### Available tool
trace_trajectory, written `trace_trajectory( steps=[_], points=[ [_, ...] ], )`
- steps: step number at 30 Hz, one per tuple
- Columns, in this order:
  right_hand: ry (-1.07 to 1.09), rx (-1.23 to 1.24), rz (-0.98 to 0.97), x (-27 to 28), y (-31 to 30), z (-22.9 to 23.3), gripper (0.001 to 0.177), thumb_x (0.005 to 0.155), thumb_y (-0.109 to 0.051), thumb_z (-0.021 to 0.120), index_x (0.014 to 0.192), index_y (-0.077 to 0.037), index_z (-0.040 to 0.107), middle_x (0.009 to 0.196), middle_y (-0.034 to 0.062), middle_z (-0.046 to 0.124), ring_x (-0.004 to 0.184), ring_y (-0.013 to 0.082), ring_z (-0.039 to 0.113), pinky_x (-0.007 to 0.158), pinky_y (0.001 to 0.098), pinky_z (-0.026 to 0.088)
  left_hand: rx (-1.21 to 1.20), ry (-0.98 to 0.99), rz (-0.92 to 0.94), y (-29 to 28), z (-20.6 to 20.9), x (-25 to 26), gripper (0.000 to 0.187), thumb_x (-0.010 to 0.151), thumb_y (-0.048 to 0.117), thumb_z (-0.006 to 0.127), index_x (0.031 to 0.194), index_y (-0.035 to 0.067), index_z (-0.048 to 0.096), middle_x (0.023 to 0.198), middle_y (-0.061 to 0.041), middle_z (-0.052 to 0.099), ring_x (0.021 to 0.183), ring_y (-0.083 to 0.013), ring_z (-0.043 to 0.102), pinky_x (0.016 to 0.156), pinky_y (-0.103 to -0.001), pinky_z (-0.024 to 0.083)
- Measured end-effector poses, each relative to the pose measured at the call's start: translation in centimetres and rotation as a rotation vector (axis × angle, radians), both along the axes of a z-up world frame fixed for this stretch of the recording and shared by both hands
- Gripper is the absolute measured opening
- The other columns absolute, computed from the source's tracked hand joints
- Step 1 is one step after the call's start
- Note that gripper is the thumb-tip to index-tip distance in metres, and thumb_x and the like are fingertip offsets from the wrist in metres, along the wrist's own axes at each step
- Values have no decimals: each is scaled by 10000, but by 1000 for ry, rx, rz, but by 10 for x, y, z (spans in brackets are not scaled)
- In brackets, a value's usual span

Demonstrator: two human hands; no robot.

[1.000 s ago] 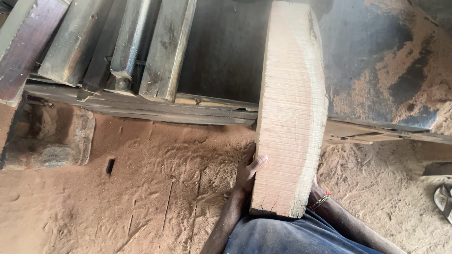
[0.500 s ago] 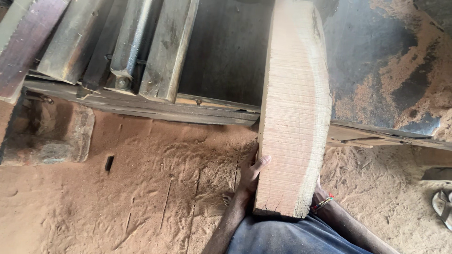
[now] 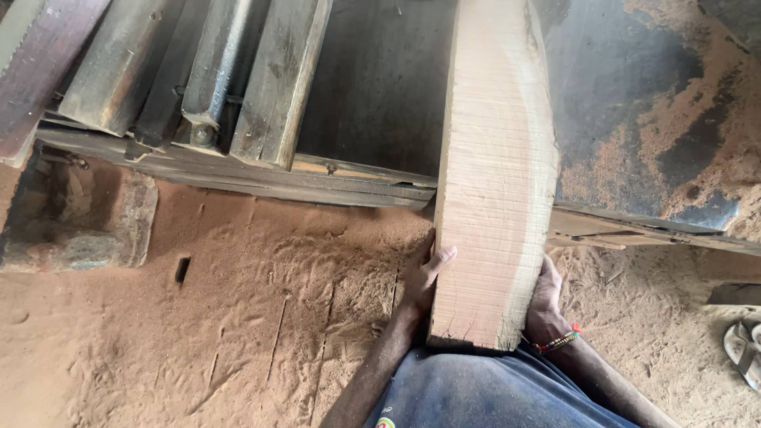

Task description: The person manipulates and checks various pieces of wood by hand on a workshop surface, turning them over and moving them to different positions.

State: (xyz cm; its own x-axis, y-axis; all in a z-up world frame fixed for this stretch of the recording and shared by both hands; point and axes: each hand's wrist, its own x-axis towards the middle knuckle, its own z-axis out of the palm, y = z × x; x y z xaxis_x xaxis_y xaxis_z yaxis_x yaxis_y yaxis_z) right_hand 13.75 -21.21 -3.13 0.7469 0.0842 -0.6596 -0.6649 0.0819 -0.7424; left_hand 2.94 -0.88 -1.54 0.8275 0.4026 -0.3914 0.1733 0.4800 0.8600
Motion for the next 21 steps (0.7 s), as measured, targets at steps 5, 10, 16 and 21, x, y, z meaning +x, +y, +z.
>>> trace_trajectory(
  steps=[5,10,16,21],
  points=[
    [17,-102,-115,7,22,47,559,955,-480,502,1329,-68,553,1273,201,579,1205,329,563,984,603,472,-163,-42,-56,7,4,11,860,915,450,653,1579,24,308,1397,-304,572,1222,-377,648,962,-485,611],
    [-332,-1,93,8,31,70,714,970,-517,537,1486,-28,465,1540,206,473,1474,317,387,1205,538,273,128,-347,-121,8,20,1,837,1046,585,492,1606,-21,351,1565,-279,505,1439,-373,551,1158,-525,511],
    [-100,-95,226,12,53,96,821,873,-450,565,1567,-122,275,1574,171,372,1480,327,319,1166,596,269,353,-199,-164,9,48,-16,826,1065,545,426,1661,15,211,1678,-268,350,1550,-382,352,1237,-572,290],
    [-68,-68,246,20,67,108,849,865,-394,633,1579,-130,258,1537,218,405,1435,352,387,1117,598,368,-127,-105,-100,16,65,0,808,937,392,610,1582,33,280,1480,-304,503,1383,-406,534,1118,-568,503]
  ],
)
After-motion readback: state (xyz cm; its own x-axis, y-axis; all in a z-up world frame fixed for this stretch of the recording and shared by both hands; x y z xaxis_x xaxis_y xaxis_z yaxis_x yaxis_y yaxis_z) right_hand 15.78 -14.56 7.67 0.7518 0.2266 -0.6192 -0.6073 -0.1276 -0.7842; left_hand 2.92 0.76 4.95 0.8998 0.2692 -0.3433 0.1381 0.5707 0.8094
